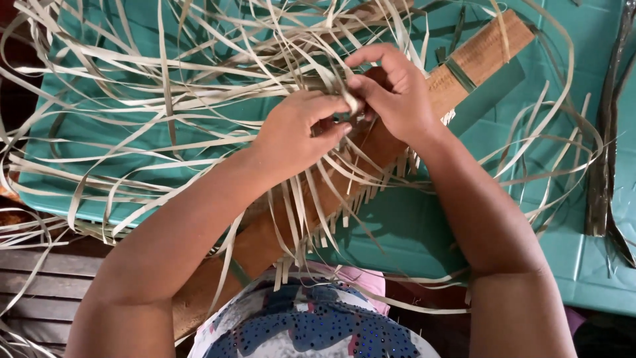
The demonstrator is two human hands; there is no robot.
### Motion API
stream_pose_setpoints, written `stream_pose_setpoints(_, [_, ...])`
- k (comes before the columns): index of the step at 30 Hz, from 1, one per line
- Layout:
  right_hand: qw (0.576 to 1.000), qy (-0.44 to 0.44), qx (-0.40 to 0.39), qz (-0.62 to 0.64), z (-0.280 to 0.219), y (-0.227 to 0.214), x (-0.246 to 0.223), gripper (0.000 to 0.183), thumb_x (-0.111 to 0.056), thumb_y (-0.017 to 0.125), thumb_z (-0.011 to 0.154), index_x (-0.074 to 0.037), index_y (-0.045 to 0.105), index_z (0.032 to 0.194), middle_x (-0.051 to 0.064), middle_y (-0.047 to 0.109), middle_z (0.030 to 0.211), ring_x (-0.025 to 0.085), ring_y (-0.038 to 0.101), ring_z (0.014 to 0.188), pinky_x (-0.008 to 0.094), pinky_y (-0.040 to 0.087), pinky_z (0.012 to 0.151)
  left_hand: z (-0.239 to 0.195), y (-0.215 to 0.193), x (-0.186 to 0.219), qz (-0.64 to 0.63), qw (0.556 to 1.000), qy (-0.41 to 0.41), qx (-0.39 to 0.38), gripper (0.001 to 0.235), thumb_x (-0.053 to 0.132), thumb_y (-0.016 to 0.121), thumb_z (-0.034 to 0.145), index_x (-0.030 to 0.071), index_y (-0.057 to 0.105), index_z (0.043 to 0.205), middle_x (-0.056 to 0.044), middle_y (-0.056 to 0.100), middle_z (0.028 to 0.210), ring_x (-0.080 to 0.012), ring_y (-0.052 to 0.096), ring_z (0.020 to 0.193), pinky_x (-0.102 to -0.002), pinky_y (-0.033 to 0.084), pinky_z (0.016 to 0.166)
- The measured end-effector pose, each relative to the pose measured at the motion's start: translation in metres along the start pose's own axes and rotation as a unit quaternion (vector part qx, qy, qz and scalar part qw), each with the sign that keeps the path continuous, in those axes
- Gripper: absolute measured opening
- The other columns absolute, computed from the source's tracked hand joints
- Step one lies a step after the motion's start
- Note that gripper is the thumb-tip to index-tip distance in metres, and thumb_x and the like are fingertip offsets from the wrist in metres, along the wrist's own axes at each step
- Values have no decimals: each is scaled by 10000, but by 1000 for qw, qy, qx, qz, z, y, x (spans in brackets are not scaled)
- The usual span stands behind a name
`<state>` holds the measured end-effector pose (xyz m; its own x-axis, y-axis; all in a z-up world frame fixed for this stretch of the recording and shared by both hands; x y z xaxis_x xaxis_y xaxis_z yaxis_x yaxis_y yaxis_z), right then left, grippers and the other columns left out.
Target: The person weaves thin, light-colored fiber strips by hand over and under a wooden frame. The hands repeatedly pull and interlace the fibers to form a mat-like structure.
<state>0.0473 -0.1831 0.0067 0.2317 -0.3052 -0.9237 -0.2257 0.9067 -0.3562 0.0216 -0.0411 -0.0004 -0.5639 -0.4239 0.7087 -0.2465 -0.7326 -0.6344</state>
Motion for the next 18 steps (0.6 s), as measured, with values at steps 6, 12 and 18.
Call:
stream_pose_setpoints(6, [988, -99, -76, 94, -3, 6, 1, 159, -76, 450, 1059, -76, 589, 982, 35, 568, 782, 102, 462, 645, 259, 400, 594, -1, -4, 6, 39, 997, -46, -52, 287, 182, 643, 975, 66, 524, 1209, -70, 651, 729, -286, 596, 657, -439, 442, 541])
stream_pose_setpoints(12, [990, -67, -117, -34, -4, 14, 4, 36, -59, 683, 990, -68, 693, 956, 27, 643, 799, 83, 506, 650, 225, 404, 597, -13, -24, 24, -231, 958, -162, -53, 703, 232, 594, 1057, 256, 214, 1648, 29, 623, 862, -67, 440, 637, -270, 445, 642])
stream_pose_setpoints(18, [975, -151, -139, -89, -4, 26, 6, 66, -106, 681, 998, -46, 695, 976, 45, 658, 777, 103, 528, 591, 220, 446, 532, -11, -62, 25, -191, 965, 80, 158, 694, -48, 817, 1161, 285, 422, 1625, 21, 562, 1095, -132, 496, 1001, -230, 449, 857])
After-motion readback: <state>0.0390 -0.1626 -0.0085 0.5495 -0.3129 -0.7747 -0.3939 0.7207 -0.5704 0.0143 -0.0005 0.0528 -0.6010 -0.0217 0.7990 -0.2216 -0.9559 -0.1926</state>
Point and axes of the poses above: each hand's wrist, its own z-axis towards the middle knuckle, its own y-axis out of the palm, x = y × z, the point moved 8 cm from there along z, towards the middle knuckle
